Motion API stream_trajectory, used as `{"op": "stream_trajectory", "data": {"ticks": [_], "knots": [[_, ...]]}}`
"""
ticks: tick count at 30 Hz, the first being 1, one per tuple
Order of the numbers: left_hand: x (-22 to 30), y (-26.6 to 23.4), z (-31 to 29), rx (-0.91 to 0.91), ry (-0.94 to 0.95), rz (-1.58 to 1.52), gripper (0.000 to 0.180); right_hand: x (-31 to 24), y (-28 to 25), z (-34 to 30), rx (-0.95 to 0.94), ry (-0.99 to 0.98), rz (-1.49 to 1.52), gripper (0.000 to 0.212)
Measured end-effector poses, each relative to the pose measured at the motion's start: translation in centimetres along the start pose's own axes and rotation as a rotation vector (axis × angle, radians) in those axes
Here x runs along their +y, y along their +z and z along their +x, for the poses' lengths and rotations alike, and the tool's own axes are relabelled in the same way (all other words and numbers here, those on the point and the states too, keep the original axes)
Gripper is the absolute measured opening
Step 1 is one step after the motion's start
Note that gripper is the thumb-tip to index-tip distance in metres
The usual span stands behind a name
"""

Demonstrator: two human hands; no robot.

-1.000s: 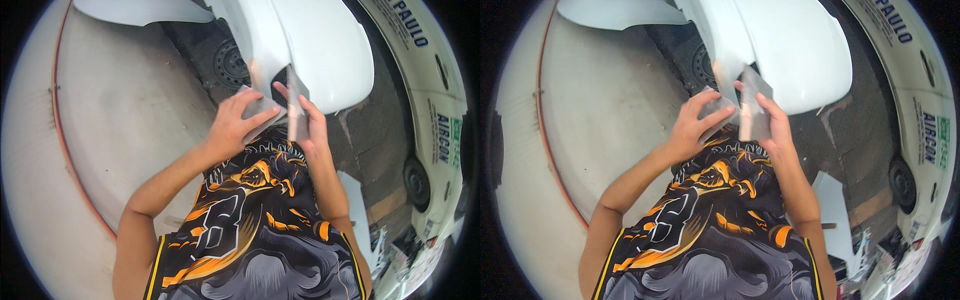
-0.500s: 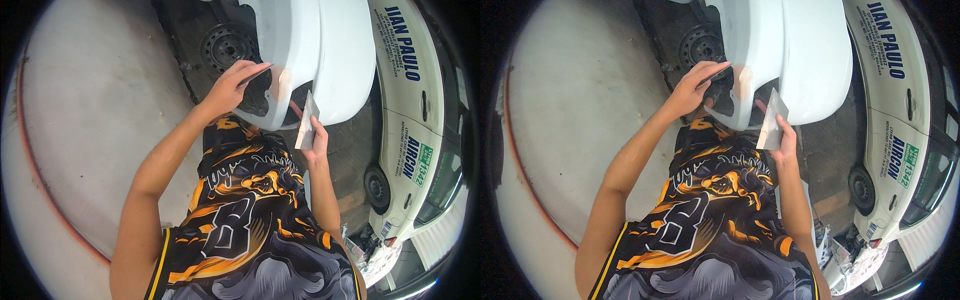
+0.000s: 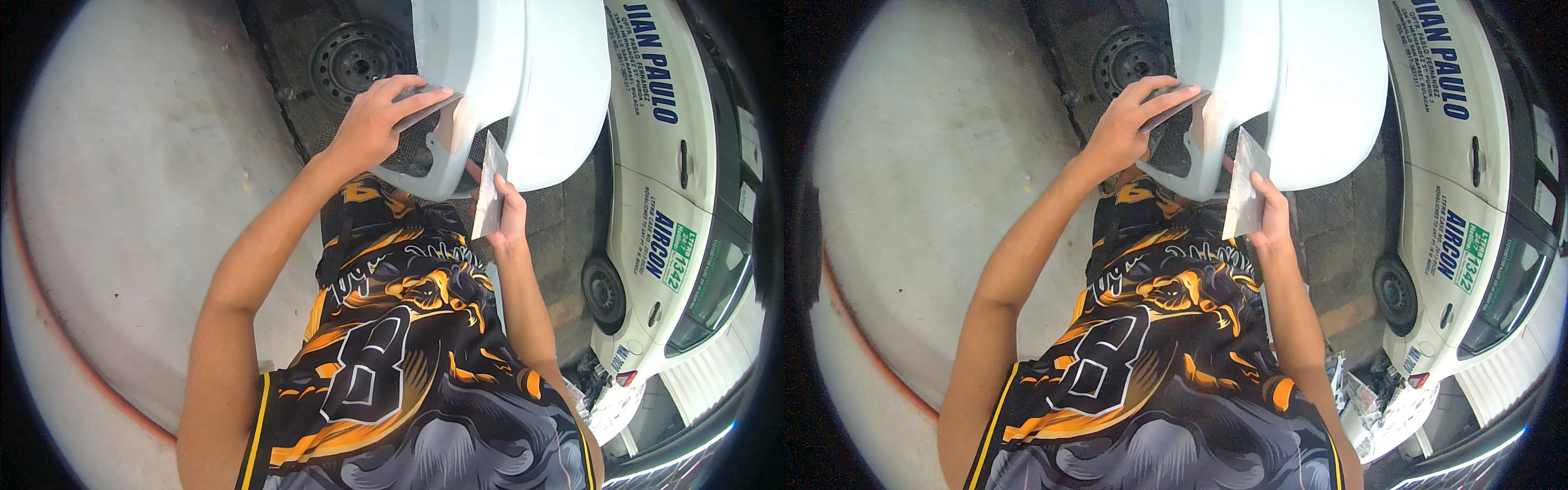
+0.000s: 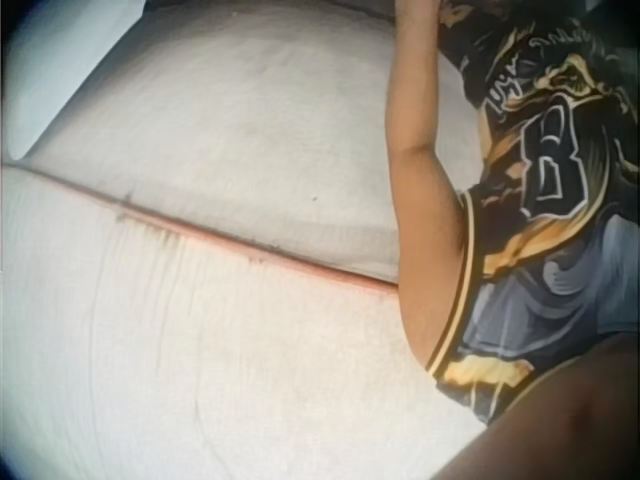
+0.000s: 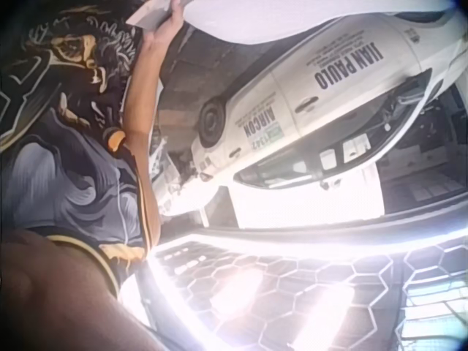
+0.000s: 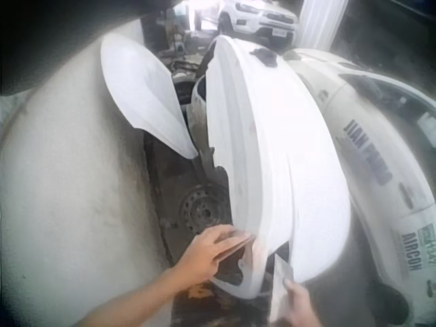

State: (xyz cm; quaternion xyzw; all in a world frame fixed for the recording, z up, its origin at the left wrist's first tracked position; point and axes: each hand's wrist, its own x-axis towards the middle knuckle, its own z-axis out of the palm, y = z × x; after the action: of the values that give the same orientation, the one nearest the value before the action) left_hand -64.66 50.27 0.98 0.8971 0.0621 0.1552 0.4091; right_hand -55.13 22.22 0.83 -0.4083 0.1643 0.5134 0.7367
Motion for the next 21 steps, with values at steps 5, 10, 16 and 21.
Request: {"op": "stream_trajectory", "data": {"ticks": [5, 10, 16, 21], "knots": [[-0.2, 1.1, -0.5, 0.026, 0.007, 0.024, 0.081, -0.5, 0.5, -0.1, 0.065, 0.005, -0.025, 0.069], [0.1, 2.9, -1.8, 0.128, 0.021, 0.009, 0.081, -1.0, 1.2, 0.1, 0.13, 0.017, -0.111, 0.042], [0.4, 5.4, -3.9, 0.234, 0.057, 0.03, 0.073, -1.5, 1.3, -0.1, 0.116, 0.049, -0.075, 0.032], [0.7, 6.9, -5.8, 0.225, 0.025, 0.011, 0.074, -2.2, 0.3, -0.1, 0.007, 0.095, -0.034, 0.025]]}}
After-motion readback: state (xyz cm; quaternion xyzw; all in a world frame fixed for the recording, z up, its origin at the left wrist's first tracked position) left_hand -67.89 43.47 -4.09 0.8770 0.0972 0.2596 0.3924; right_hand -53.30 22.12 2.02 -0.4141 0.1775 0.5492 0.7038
